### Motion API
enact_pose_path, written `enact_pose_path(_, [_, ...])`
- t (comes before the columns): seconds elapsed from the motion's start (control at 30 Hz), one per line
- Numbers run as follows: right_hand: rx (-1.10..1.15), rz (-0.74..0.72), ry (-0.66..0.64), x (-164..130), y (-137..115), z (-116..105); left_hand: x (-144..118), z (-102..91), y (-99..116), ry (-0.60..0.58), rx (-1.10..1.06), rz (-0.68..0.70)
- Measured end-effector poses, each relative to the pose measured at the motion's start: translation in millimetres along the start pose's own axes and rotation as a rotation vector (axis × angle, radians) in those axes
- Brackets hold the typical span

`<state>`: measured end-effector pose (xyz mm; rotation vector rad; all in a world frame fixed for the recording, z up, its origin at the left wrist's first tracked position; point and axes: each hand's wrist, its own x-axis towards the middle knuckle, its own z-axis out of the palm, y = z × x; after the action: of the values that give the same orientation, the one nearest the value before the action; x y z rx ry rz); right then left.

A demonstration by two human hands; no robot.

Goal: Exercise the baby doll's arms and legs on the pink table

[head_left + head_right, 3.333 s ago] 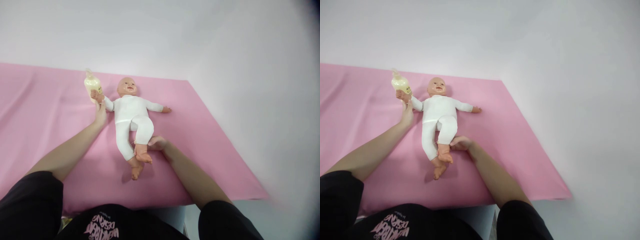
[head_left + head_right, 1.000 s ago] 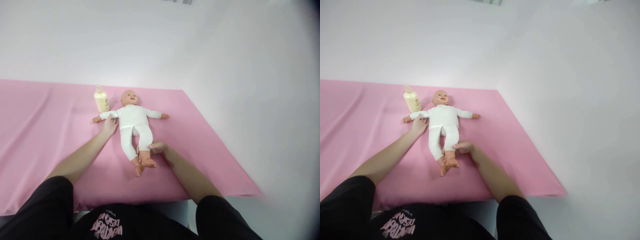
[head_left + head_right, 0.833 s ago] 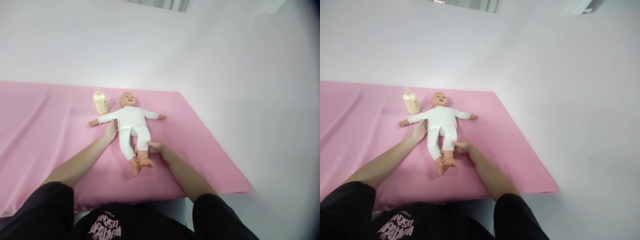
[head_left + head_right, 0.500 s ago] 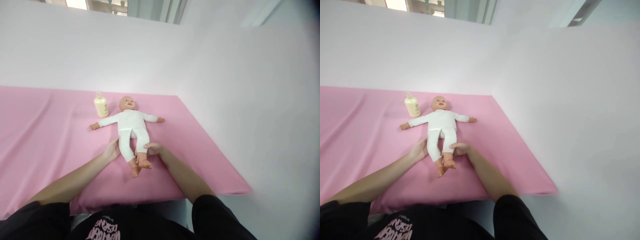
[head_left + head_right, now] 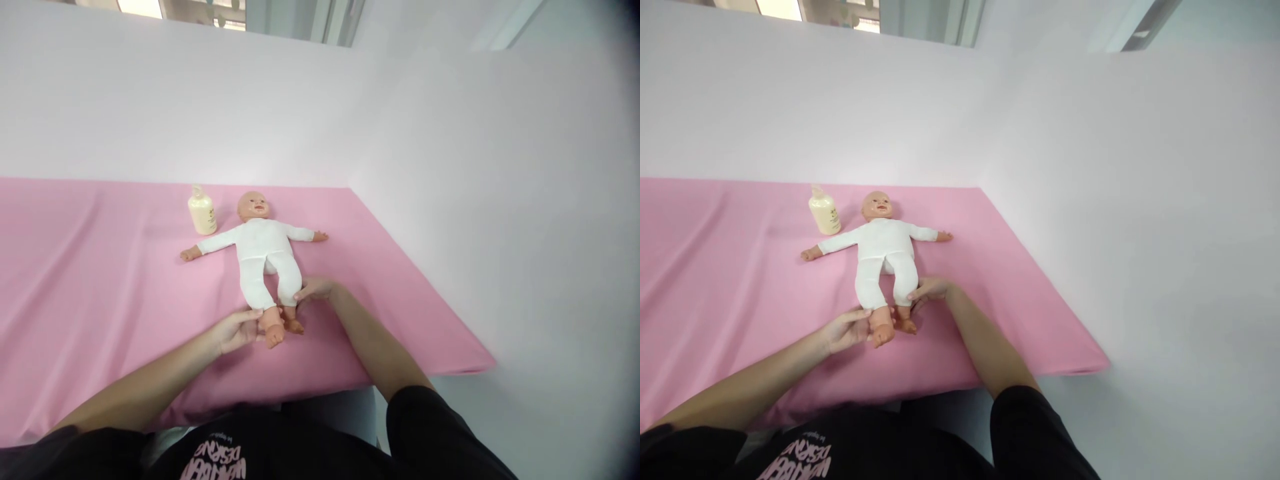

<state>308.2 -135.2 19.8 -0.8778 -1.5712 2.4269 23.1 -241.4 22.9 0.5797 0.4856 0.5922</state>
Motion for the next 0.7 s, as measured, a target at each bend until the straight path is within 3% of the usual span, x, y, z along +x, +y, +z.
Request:
enact_pose_path(0.13, [0.043, -0.011, 0.163, -13.2, -0.3, -23.3, -3.0, 3.3, -5.4, -0.052, -0.05, -0.062])
enact_pose_path(0.2, [0.163, -0.074, 0.352, -15.6, -1.9, -39.0, -4.6, 4.1, -7.8, -0.079, -0.075, -0.087])
enact_pose_path(0.3, [0.46, -0.281, 0.682, -8.7, -5.1, -58.5, -6.1, 3.9, -8.0, -0.095, -0.081, -0.103])
enact_pose_path(0.33, [0.539, -0.319, 0.724, -4.1, -6.2, -63.0, -6.1, 3.4, -7.6, -0.09, -0.072, -0.108])
enact_pose_path(0.5, [0.718, -0.42, 0.786, 23.2, -13.9, -78.2, -3.6, -0.9, -7.5, -0.069, 0.023, -0.135])
enact_pose_path(0.7, [0.781, -0.51, 0.773, 39.6, -25.2, -91.1, -6.8, -1.7, -7.5, 0.007, 0.141, -0.072])
